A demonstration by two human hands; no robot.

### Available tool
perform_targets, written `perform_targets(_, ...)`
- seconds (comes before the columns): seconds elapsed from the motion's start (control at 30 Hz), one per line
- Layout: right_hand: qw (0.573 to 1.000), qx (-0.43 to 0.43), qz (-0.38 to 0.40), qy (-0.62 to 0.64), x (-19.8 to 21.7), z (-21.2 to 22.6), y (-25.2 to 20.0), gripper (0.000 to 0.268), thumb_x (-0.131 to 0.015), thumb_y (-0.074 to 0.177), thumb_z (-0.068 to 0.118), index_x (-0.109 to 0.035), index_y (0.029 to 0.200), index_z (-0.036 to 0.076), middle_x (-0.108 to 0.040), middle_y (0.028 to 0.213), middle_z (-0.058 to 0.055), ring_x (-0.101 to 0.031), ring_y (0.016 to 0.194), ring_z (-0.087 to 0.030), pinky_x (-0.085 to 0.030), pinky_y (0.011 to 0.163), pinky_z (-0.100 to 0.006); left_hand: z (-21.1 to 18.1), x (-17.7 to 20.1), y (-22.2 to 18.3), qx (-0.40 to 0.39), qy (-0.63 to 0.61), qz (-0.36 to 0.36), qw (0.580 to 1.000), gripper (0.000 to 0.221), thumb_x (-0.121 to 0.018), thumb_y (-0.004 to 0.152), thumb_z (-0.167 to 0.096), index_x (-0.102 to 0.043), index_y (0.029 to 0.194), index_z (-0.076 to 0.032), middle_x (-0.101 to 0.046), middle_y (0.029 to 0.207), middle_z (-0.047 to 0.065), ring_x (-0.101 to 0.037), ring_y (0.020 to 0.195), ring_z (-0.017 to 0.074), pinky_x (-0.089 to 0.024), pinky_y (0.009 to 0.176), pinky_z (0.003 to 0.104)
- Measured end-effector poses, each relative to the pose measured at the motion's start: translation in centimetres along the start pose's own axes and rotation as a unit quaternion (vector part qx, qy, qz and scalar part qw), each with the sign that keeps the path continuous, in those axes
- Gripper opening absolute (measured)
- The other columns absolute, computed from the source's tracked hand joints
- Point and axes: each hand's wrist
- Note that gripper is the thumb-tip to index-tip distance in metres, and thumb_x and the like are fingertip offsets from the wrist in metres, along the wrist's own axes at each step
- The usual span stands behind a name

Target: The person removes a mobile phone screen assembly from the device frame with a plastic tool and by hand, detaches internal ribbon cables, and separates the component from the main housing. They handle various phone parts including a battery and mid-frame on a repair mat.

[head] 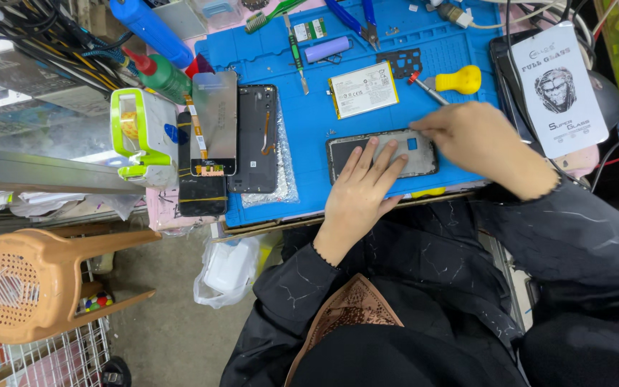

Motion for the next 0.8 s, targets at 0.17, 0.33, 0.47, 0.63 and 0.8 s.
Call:
perform_targets(0.17,0.999,0.03,-0.012,-0.006,0.1,0.2,0.5,0.021,-0.068,0.09,0.015,-0.081,0.107,0.014,-0.076,0.09,-0.013,-0.071,0.075,-0.033,-0.056,0.069,-0.042,-0.1,0.2,0.2,0.0,0.002,-0.004,1.0,0.075,-0.086,0.077,-0.03,-0.055,0.144,-0.012,-0.05,0.155,0.01,-0.041,0.15,0.0337,-0.037,0.124,0.05)
perform_targets(0.33,0.999,-0.021,0.02,0.028,-0.1,1.7,0.9,0.023,-0.066,0.091,0.012,-0.078,0.111,0.012,-0.073,0.074,-0.016,-0.07,0.067,-0.033,-0.054,0.066,-0.042,-0.4,1.1,0.4,0.002,0.009,0.0,1.0,0.074,-0.087,0.075,-0.027,-0.057,0.14,-0.011,-0.054,0.149,0.011,-0.05,0.136,0.0349,-0.041,0.121,0.049)
perform_targets(0.47,0.989,-0.121,0.039,0.071,1.4,1.0,0.3,0.017,-0.069,0.089,0.015,-0.077,0.105,0.011,-0.07,0.07,-0.016,-0.069,0.061,-0.032,-0.053,0.059,-0.042,-0.7,1.3,0.5,0.005,-0.007,-0.011,1.0,0.074,-0.087,0.074,-0.026,-0.057,0.14,-0.011,-0.057,0.132,0.013,-0.053,0.131,0.0344,-0.043,0.121,0.049)
perform_targets(0.63,0.996,0.002,-0.003,0.088,-2.2,2.0,1.8,0.016,-0.067,0.092,0.012,-0.078,0.104,0.012,-0.073,0.078,-0.014,-0.07,0.066,-0.031,-0.054,0.064,-0.039,-0.6,1.1,0.4,0.0,0.002,-0.019,1.0,0.071,-0.087,0.073,-0.025,-0.058,0.136,-0.01,-0.057,0.131,0.01,-0.053,0.132,0.0351,-0.042,0.12,0.05)
perform_targets(0.8,0.995,-0.03,0.019,0.097,-0.5,1.0,1.3,0.017,-0.067,0.091,0.013,-0.078,0.104,0.011,-0.073,0.079,-0.016,-0.069,0.066,-0.031,-0.053,0.062,-0.04,-0.6,1.2,0.3,-0.004,-0.005,-0.017,1.0,0.073,-0.086,0.073,-0.024,-0.058,0.139,-0.01,-0.057,0.131,0.011,-0.054,0.13,0.0357,-0.043,0.12,0.051)
Point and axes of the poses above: each hand's wrist, its own y-axis towards the middle knuckle, its own x-axis out of the back of the hand, z = x × y
